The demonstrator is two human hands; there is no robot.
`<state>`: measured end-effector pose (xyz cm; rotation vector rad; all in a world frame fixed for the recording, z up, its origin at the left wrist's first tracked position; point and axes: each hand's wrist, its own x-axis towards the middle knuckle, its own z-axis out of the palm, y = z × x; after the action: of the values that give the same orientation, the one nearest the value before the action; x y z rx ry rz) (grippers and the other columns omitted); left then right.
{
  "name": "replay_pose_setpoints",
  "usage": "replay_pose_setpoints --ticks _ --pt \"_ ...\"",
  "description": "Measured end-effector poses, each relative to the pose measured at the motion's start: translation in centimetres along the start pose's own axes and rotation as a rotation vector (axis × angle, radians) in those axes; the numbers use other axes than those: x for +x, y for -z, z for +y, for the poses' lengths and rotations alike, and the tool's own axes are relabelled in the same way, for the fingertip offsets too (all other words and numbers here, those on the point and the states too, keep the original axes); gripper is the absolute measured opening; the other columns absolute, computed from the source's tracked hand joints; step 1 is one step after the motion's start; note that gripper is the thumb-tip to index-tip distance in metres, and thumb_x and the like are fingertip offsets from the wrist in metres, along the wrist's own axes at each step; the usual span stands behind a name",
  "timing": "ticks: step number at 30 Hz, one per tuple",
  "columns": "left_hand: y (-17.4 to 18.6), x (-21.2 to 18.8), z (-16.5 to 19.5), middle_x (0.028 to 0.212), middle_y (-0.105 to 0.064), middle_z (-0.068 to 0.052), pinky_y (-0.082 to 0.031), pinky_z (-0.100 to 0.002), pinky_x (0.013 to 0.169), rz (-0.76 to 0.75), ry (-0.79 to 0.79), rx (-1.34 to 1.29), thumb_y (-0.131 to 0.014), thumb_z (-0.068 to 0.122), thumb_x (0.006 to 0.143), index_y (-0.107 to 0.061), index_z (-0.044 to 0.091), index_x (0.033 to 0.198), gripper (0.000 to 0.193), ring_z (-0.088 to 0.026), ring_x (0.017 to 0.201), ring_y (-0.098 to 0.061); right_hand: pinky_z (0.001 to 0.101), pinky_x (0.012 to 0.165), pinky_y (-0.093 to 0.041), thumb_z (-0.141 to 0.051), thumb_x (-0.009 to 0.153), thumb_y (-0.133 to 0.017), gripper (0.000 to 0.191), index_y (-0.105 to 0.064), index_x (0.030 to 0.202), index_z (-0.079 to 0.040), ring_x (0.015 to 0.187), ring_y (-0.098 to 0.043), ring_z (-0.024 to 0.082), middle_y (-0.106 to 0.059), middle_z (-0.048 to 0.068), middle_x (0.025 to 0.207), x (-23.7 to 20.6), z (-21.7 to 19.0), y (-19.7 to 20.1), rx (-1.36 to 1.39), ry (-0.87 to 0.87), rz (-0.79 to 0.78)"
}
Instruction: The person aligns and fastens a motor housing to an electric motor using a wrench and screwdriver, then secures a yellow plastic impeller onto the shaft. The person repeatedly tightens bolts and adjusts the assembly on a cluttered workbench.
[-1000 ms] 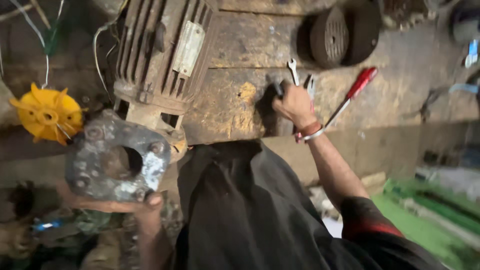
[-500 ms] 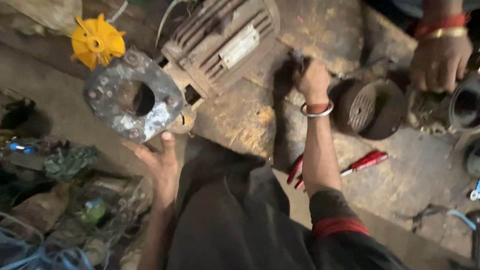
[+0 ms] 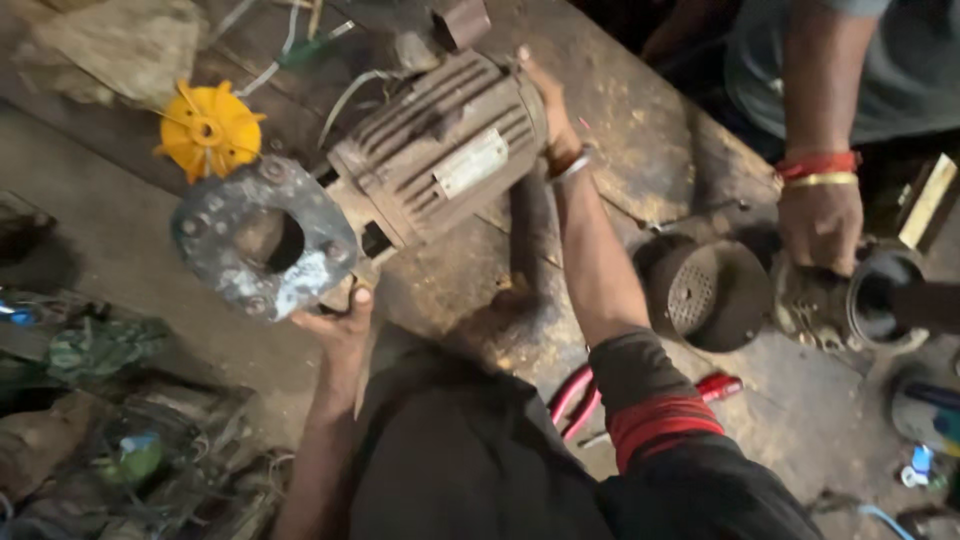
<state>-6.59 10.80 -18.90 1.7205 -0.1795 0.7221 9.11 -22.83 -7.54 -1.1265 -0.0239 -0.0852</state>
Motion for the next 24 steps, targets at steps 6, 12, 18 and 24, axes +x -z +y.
replay_pose_setpoints --ticks 6,12,18,24 --pt "-0.9 -0.4 0.7 0.135 -0.051 -0.017 -0.047 -0.046 0.111 0.067 0.177 -0.019 -0.08 0.058 0.091 -0.04 -0.007 0.142 0.091 -0.028 0.124 -0.054 0.0381 0.111 -0.04 -0.035 0.089 -0.078 0.064 -0.059 0.137 0.003 0.128 -0.055 0.031 -0.062 0.019 0.137 -1.4 1.3 2.7 -0.996 0.465 -0.317" --pt "-0.3 1.6 -0.3 0.129 -0.057 -0.016 -0.049 -0.044 0.106 0.082 0.028 0.09 -0.075 0.057 0.092 -0.046 -0.005 0.137 0.082 -0.028 0.118 -0.059 0.0369 0.103 -0.056 -0.032 0.101 -0.058 0.047 -0.059 0.138 -0.002 0.115 -0.068 0.023 -0.071 0.011 0.128 -7.7 1.1 3.0 -0.568 -0.041 -0.041" --pt "2.4 -2.6 0.5 0.131 -0.057 -0.015 -0.048 -0.042 0.106 -0.114 0.229 0.01 -0.076 0.053 0.094 -0.046 -0.005 0.14 0.079 -0.026 0.119 -0.057 0.0399 0.121 -0.041 -0.066 0.104 -0.037 0.083 -0.044 0.156 -0.001 0.139 -0.053 0.027 -0.054 0.014 0.153 -19.1 3.0 5.9 0.102 -0.144 0.353" --pt "4.2 -6.9 1.8 0.134 -0.057 -0.013 -0.047 -0.041 0.105 -0.136 0.314 -0.01 -0.077 0.048 0.096 -0.046 -0.005 0.142 0.077 -0.025 0.121 -0.056 0.0435 0.12 -0.038 -0.067 0.103 -0.043 0.087 -0.036 0.161 -0.002 0.141 -0.048 0.029 -0.047 0.016 0.157 -21.6 3.5 7.4 -0.005 -0.095 0.446"
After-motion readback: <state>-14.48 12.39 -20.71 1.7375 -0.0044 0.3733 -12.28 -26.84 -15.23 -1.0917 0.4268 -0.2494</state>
